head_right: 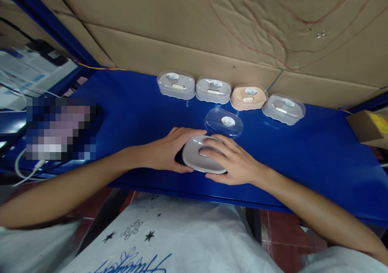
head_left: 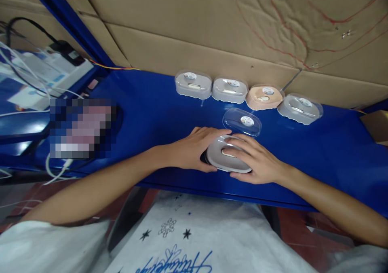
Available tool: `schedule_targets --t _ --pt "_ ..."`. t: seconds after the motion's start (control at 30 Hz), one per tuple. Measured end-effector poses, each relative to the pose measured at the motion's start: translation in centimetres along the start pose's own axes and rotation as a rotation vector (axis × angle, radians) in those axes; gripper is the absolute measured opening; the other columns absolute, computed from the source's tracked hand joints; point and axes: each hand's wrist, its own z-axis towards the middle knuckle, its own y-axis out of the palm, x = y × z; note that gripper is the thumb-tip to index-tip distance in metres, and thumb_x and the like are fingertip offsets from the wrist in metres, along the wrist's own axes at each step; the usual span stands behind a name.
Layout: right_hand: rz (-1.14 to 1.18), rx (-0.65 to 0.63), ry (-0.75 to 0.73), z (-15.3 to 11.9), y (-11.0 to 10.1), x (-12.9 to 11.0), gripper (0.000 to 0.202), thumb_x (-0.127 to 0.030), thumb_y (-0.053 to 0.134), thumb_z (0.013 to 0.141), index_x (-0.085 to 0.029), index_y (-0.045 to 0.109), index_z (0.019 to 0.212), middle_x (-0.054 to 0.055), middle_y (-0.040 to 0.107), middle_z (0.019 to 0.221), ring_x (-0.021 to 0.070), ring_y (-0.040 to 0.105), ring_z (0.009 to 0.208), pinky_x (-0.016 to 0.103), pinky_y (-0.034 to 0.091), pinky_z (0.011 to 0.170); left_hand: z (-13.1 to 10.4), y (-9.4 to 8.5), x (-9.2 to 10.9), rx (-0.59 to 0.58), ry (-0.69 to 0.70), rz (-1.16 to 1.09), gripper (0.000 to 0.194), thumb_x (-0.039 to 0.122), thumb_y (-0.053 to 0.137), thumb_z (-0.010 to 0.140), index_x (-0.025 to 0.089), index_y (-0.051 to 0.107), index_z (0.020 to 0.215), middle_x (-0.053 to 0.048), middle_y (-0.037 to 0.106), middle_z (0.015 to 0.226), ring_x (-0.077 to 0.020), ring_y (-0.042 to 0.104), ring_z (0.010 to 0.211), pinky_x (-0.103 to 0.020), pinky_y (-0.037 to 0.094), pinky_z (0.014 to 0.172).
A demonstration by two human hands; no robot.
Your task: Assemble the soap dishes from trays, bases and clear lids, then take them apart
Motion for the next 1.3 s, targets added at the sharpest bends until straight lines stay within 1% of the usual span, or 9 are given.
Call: schedule_targets --t 0.17,0.33,0.53,0.7,0.9,1.03,1.13,1.23,1.3 --pt "-0.019 0.076 -0.038 -0.1 0.2 0.3 0.061 -0.05 0.076 0.1 -0.025 0.062 0.153 0.016 0.069 0.152 0.0392 0.06 0.149 0.061 0.057 0.117 0.2 0.3 0.2 0.014 -0.055 0.002 0.119 0.057 0.092 0.08 0.033 0.026 0.176 -0.016 0.048 0.171 -0.0441 0.049 0.152 -0.06 0.034 0.127" --pt "-0.053 0.134 -0.069 -0.3 0.2 0.3 0.058 -0.05 0.079 0.097 -0.022 0.066 0.146 0.017 0.072 0.146 0.0398 0.064 0.145 0.059 0.061 0.11 0.6 0.4 0.7 0.011 -0.106 0.013 0.125 0.056 0.095 0.072 0.03 0.028 0.174 -0.017 0.049 0.169 -0.0454 0.05 0.149 -0.061 0.034 0.125" --pt "-0.089 0.13 -0.077 -0.6 0.2 0.4 0.052 -0.052 0.079 0.096 -0.03 0.07 0.142 0.012 0.074 0.142 0.0413 0.064 0.145 0.061 0.061 0.106 0.7 0.7 1.1 0.03 -0.096 0.035 0.122 0.053 0.094 0.069 0.03 0.031 0.17 -0.017 0.054 0.165 -0.045 0.054 0.144 -0.063 0.031 0.125" --pt "-0.106 0.15 -0.144 -0.4 -0.1 0.2 0.058 -0.052 0.079 0.095 -0.025 0.067 0.146 0.015 0.075 0.139 0.0398 0.068 0.139 0.057 0.063 0.102 0.7 1.2 1.4 0.041 -0.057 0.055 0.119 0.051 0.093 0.067 0.026 0.034 0.167 -0.018 0.058 0.16 -0.0455 0.056 0.142 -0.064 0.03 0.126" --pt "-0.045 0.176 -0.061 0.0 0.0 0.0 0.058 -0.049 0.079 0.093 -0.029 0.064 0.145 0.014 0.074 0.139 0.0386 0.07 0.135 0.058 0.063 0.102 0.8 1.5 1.5 0.054 -0.081 0.029 0.114 0.051 0.092 0.066 0.028 0.038 0.164 -0.016 0.057 0.161 -0.045 0.055 0.143 -0.063 0.03 0.127" --pt "-0.068 0.182 -0.059 0.1 0.0 0.1 0.058 -0.049 0.08 0.092 -0.027 0.064 0.143 0.015 0.074 0.139 0.0393 0.07 0.137 0.058 0.063 0.102 0.8 1.2 1.2 0.058 -0.084 0.003 0.114 0.051 0.092 0.07 0.028 0.034 0.166 -0.016 0.052 0.167 -0.0445 0.052 0.149 -0.061 0.03 0.128" --pt "-0.06 0.202 -0.056 0.1 0.0 0.3 0.056 -0.048 0.081 0.092 -0.025 0.065 0.141 0.016 0.074 0.139 0.0392 0.069 0.137 0.058 0.062 0.102 0.8 0.9 1.1 0.061 -0.084 -0.013 0.12 0.052 0.093 0.072 0.028 0.028 0.169 -0.017 0.047 0.172 -0.0445 0.049 0.152 -0.061 0.029 0.13" --pt "-0.067 0.195 -0.046 -0.1 0.1 0.3 0.056 -0.05 0.081 0.092 -0.028 0.067 0.142 0.014 0.073 0.141 0.04 0.069 0.139 0.058 0.061 0.103 0.8 0.8 1.2 0.071 -0.093 -0.021 0.126 0.052 0.094 0.071 0.032 0.022 0.173 -0.016 0.043 0.175 -0.0453 0.047 0.154 -0.062 0.029 0.13" --pt "-0.113 0.185 -0.059 -0.3 0.0 0.3 0.056 -0.051 0.081 0.092 -0.031 0.069 0.142 0.013 0.074 0.141 0.0413 0.068 0.14 0.059 0.061 0.102 0.8 0.9 1.3 0.078 -0.109 -0.016 0.129 0.051 0.095 0.071 0.032 0.02 0.174 -0.017 0.044 0.175 -0.0461 0.048 0.154 -0.063 0.029 0.129"
